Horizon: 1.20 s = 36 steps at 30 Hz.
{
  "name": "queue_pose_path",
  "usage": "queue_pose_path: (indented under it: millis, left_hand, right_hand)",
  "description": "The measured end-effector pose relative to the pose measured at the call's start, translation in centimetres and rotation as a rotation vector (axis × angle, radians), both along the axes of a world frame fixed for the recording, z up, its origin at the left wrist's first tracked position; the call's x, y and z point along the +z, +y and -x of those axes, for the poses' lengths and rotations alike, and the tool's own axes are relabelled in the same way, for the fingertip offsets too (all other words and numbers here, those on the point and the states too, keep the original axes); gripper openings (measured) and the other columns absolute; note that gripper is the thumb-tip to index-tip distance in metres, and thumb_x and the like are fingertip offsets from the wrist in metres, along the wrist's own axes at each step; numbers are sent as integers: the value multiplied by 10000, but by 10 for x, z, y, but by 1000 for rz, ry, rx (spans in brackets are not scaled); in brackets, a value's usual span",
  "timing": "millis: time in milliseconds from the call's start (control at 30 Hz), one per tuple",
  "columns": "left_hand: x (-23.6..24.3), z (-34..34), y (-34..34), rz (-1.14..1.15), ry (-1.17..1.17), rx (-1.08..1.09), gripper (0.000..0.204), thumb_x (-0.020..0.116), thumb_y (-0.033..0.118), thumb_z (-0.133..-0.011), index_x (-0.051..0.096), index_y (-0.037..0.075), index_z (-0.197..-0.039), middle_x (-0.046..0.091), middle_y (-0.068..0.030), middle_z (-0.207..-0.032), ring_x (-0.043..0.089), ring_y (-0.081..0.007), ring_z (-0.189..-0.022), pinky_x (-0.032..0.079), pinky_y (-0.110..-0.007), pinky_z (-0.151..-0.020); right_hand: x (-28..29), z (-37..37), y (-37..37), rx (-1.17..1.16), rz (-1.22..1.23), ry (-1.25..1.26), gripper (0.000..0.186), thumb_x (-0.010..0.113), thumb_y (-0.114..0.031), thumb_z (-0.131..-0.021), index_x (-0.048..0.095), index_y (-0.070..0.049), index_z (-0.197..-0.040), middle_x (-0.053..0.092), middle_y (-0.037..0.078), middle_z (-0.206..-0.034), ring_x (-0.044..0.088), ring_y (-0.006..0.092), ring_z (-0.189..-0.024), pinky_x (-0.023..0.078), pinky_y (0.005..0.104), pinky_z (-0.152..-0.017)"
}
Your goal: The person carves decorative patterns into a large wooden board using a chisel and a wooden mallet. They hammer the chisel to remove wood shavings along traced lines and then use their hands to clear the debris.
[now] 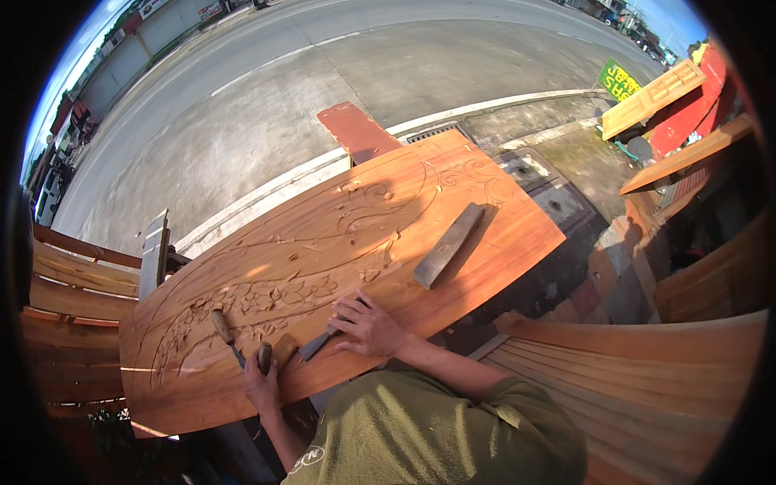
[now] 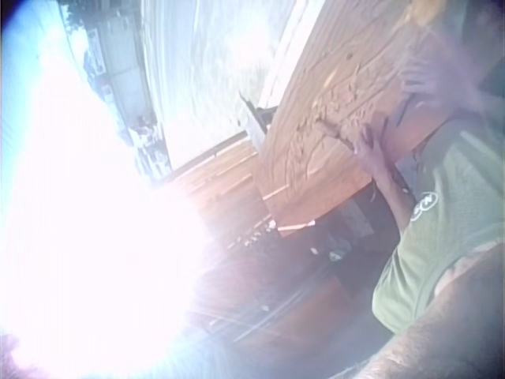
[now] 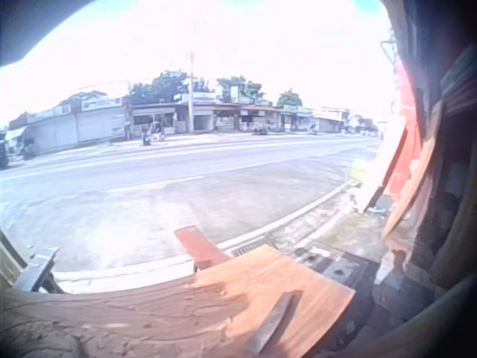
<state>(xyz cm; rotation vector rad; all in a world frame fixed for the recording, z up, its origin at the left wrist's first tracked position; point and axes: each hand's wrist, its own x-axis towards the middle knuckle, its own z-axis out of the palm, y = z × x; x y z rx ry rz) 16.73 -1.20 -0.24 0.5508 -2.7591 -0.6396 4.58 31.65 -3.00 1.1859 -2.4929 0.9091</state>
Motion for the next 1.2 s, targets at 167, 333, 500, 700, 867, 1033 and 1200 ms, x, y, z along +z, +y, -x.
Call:
queue_pose_path:
  millis: [167,333,500,700,867,1033,1200]
  left_hand:
    - [6,1,3,-49,-32,21,469,839,207,-928,703,99,-1364,746,-162,-1245,728,-402,-1125,580,-485,-952]
    - [9,1,2,12,-18,-14,486,841,195,-929,696,65,-1374,760,-182,-1249,731,-404,-1148,578,-473,-973]
    - [12,0,6,-43,-25,19,471,843,178,-926,699,60,-1359,759,-188,-1229,735,-407,-1123,578,-475,-953]
    - [9,-1,4,-67,18,-1,454,843,160,-927,700,58,-1346,758,-193,-1203,738,-403,-1095,576,-473,-935]
    - [7,0,4,-62,21,-2,447,841,159,-931,700,67,-1345,760,-191,-1197,738,-401,-1087,575,-474,-930]
    - [6,-1,4,-64,20,-4,454,840,163,-934,697,70,-1355,762,-186,-1213,734,-399,-1109,577,-472,-948]
    - [7,-1,3,-58,-1,1,463,837,168,-933,694,70,-1363,760,-183,-1236,723,-405,-1144,571,-476,-970]
  right_hand:
    - [2,-1,2,-23,16,4,645,770,-572,-964,703,-126,-1424,633,151,-1526,526,325,-1516,268,593,-1334]
    - [0,0,2,-40,42,-5,649,786,-572,-947,711,-128,-1413,628,145,-1523,521,335,-1507,273,591,-1328]
    - [2,-1,2,-48,50,-16,644,793,-564,-938,715,-129,-1407,626,137,-1518,513,340,-1499,285,591,-1319]
    - [1,-1,2,-48,62,-24,634,806,-545,-934,717,-129,-1404,630,138,-1513,515,342,-1498,289,593,-1318]
    - [2,-1,2,-56,70,-36,634,804,-543,-937,716,-125,-1406,635,142,-1506,515,346,-1498,288,595,-1319]
    - [3,-1,2,-59,55,-33,642,793,-558,-945,715,-127,-1414,631,142,-1511,513,346,-1499,283,595,-1323]
    - [3,0,1,-55,54,-38,642,789,-565,-948,716,-128,-1412,628,141,-1515,511,344,-1500,278,595,-1327]
